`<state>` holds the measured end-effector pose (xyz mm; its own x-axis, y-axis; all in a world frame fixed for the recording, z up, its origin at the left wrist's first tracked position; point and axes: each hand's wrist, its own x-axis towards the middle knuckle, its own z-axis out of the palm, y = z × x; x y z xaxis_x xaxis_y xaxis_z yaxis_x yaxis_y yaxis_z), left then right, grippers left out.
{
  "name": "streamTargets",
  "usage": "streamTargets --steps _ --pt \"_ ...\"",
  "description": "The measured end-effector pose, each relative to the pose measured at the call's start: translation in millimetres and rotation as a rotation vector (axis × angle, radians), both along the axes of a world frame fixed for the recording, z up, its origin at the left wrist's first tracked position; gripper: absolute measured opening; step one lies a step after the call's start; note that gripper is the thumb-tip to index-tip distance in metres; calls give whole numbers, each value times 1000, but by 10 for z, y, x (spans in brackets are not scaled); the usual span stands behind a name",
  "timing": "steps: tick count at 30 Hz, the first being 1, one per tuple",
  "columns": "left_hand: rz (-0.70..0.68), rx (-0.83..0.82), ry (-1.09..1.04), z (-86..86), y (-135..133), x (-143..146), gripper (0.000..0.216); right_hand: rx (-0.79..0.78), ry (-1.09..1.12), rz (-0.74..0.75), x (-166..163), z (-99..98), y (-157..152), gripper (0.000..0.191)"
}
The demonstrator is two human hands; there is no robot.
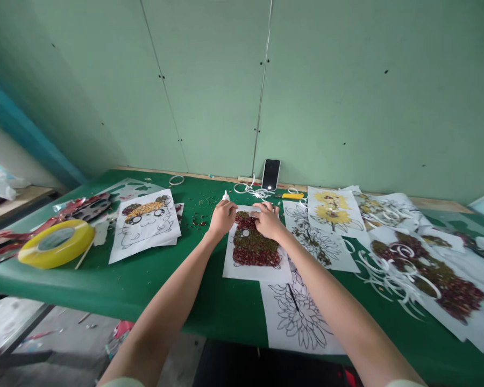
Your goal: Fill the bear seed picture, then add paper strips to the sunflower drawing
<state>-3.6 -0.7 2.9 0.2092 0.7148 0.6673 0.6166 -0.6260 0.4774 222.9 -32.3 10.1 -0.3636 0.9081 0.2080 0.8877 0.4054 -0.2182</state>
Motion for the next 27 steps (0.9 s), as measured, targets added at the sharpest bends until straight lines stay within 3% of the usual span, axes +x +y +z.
streamTargets --steps 11,18,27 --pt "3 -10 0 21 -23 4 28 -4 -22 11 -18 29 -43 52" --pt "-4 -13 -6 17 -13 -4 28 -13 -9 -95 0 39 -20 51" --pt "-2 -23 -1 16 -12 2 27 -17 -19 -74 7 -8 -9 48"
